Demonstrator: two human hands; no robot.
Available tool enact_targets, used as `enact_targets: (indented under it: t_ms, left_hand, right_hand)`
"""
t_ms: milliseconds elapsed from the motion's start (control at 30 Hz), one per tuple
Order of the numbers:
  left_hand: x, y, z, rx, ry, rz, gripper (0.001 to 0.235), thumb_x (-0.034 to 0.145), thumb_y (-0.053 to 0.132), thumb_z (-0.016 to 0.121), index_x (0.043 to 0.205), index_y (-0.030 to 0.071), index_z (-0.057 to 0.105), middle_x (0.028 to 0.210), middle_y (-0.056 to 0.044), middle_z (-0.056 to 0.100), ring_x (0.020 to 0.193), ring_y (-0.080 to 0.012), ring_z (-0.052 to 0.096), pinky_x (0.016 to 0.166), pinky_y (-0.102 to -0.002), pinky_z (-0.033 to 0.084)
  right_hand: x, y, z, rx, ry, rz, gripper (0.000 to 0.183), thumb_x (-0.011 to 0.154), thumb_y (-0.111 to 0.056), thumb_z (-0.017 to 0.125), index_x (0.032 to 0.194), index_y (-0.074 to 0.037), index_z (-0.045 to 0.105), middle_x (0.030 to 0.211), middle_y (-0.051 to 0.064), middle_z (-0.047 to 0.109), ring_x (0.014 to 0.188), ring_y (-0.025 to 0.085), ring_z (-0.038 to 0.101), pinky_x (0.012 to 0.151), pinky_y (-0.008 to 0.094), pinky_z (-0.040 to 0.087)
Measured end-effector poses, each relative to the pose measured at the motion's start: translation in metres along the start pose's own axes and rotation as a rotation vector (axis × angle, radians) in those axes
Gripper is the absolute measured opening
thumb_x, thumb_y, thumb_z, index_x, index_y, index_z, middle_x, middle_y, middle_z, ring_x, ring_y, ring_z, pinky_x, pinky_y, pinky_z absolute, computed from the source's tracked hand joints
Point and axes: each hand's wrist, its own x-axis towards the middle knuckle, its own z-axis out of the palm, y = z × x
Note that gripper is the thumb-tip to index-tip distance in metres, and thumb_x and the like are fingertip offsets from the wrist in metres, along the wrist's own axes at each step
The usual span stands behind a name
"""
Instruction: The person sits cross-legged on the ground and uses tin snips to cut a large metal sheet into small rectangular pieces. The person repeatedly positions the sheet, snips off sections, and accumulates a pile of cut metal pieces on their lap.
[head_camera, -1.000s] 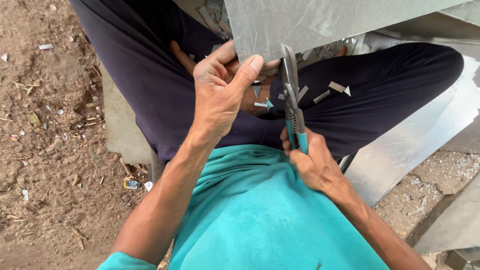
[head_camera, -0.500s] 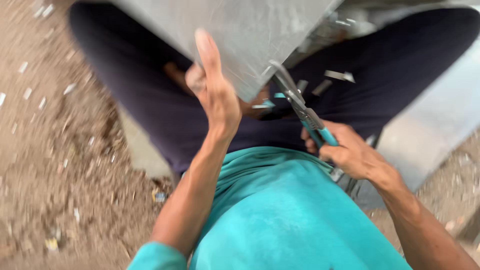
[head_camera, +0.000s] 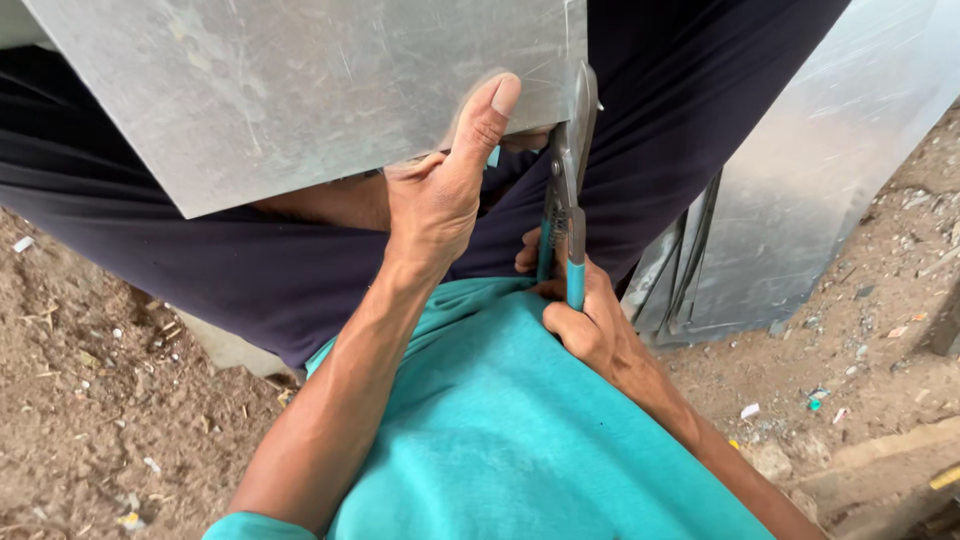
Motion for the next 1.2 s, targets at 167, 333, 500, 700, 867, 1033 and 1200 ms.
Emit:
enact_targets:
  t_ms: [167, 333, 500, 700, 867, 1033, 1200]
  left_hand:
    - [0.0, 0.001, 0.002, 0.131, -0.001, 0.034, 0.027, 0.099, 0.016, 0.078, 0.119, -0.001, 0.075, 0.113, -0.007, 0.077, 0.105, -0.0128, 0.073, 0.098, -0.026, 0.06]
    - [-0.004, 0.003, -0.001, 0.235, -0.008, -0.061, 0.027, 0.099, 0.017, 0.075, 0.121, 0.001, 0.074, 0.12, -0.006, 0.077, 0.109, -0.0108, 0.073, 0.098, -0.022, 0.059]
    - [-0.006, 0.005, 0.001, 0.141, -0.053, -0.089, 0.028, 0.101, 0.017, 0.072, 0.124, 0.002, 0.072, 0.125, -0.005, 0.074, 0.109, -0.0102, 0.073, 0.093, -0.021, 0.062]
    - [-0.01, 0.01, 0.004, 0.167, 0.015, -0.128, 0.026, 0.099, 0.017, 0.075, 0.12, 0.001, 0.076, 0.11, -0.005, 0.077, 0.094, -0.008, 0.072, 0.082, -0.02, 0.061]
    - [-0.009, 0.002, 0.005, 0.163, -0.02, -0.088, 0.028, 0.099, 0.019, 0.074, 0.121, 0.002, 0.075, 0.111, -0.002, 0.077, 0.097, -0.0045, 0.07, 0.086, -0.018, 0.059]
    - [-0.005, 0.035, 0.008, 0.267, 0.018, -0.236, 0.03, 0.094, 0.025, 0.076, 0.115, 0.003, 0.08, 0.095, -0.007, 0.079, 0.083, -0.0079, 0.07, 0.07, -0.019, 0.056]
    - [0.006, 0.116, -0.049, 0.155, -0.046, -0.065, 0.034, 0.086, 0.027, 0.083, 0.104, -0.001, 0.077, 0.091, -0.008, 0.079, 0.079, -0.0153, 0.076, 0.068, -0.027, 0.063]
  right_hand:
    - [0.002, -0.002, -0.003, 0.003, 0.01, 0.023, 0.07, 0.058, -0.013, 0.047, 0.126, 0.001, 0.055, 0.11, 0.017, 0.062, 0.108, 0.027, 0.061, 0.094, 0.044, 0.052]
    - [0.013, 0.018, -0.008, -0.114, 0.035, 0.053, 0.041, 0.06, -0.008, 0.049, 0.097, 0.002, 0.062, 0.079, 0.013, 0.06, 0.072, 0.024, 0.057, 0.069, 0.04, 0.048]
    - [0.024, 0.025, 0.004, 0.01, 0.142, -0.046, 0.028, 0.064, -0.007, 0.046, 0.085, 0.003, 0.061, 0.07, 0.006, 0.06, 0.065, 0.018, 0.058, 0.062, 0.033, 0.051]
    - [0.026, 0.009, -0.007, 0.008, 0.079, -0.023, 0.039, 0.061, -0.007, 0.047, 0.095, 0.002, 0.062, 0.076, 0.007, 0.059, 0.068, 0.016, 0.052, 0.062, 0.031, 0.045]
    - [0.036, 0.015, -0.004, 0.044, 0.121, -0.044, 0.038, 0.061, -0.003, 0.046, 0.094, 0.003, 0.062, 0.075, 0.008, 0.06, 0.066, 0.017, 0.053, 0.06, 0.032, 0.046]
    - [0.035, 0.017, 0.017, 0.135, 0.216, -0.028, 0.027, 0.067, 0.002, 0.047, 0.089, 0.004, 0.063, 0.075, 0.009, 0.063, 0.068, 0.018, 0.06, 0.062, 0.033, 0.051]
    - [0.026, 0.0, -0.011, -0.613, 0.198, -0.129, 0.019, 0.08, -0.007, 0.054, 0.093, 0.002, 0.065, 0.076, 0.015, 0.069, 0.069, 0.025, 0.069, 0.066, 0.038, 0.053]
